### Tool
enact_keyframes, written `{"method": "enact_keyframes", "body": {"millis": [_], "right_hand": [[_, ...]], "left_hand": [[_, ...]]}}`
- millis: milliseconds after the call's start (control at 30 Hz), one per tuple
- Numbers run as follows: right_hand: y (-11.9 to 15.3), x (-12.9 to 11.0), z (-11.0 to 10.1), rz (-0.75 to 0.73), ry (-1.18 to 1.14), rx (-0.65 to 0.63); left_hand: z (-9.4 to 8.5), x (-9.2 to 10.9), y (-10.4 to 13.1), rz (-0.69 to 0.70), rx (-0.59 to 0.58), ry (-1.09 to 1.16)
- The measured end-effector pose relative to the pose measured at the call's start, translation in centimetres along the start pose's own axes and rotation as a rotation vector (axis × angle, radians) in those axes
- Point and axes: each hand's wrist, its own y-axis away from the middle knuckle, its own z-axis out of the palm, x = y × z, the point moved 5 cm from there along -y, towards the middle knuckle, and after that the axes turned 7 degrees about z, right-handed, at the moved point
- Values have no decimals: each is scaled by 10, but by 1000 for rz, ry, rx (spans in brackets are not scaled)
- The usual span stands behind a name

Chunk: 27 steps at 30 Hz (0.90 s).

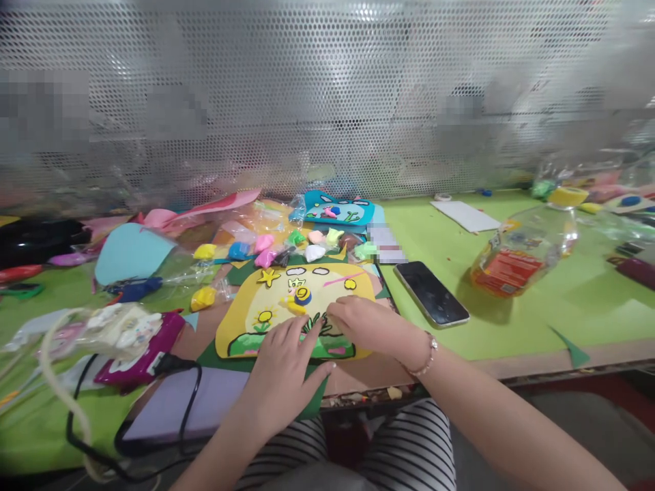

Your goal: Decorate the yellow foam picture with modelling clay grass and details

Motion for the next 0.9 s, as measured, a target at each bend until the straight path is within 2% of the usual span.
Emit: {"method": "enact_keyframes", "body": {"millis": [167,267,433,567,767,900], "right_hand": [[0,0,4,16,-43,-12],[2,-2,5,-2,-10,0],[5,-5,10,-123,90,6],[7,-1,13,-100,141,1],[10,-4,10,-174,295,-1],[10,-2,7,-154,254,-16]], "left_hand": [[1,0,-3,-21,6,5],[2,0,-2,-23,11,-2],[4,0,-1,-20,21,-9],[6,0,-1,-27,15,2],[6,-1,0,-27,33,10],[6,-1,0,-27,44,8]]}}
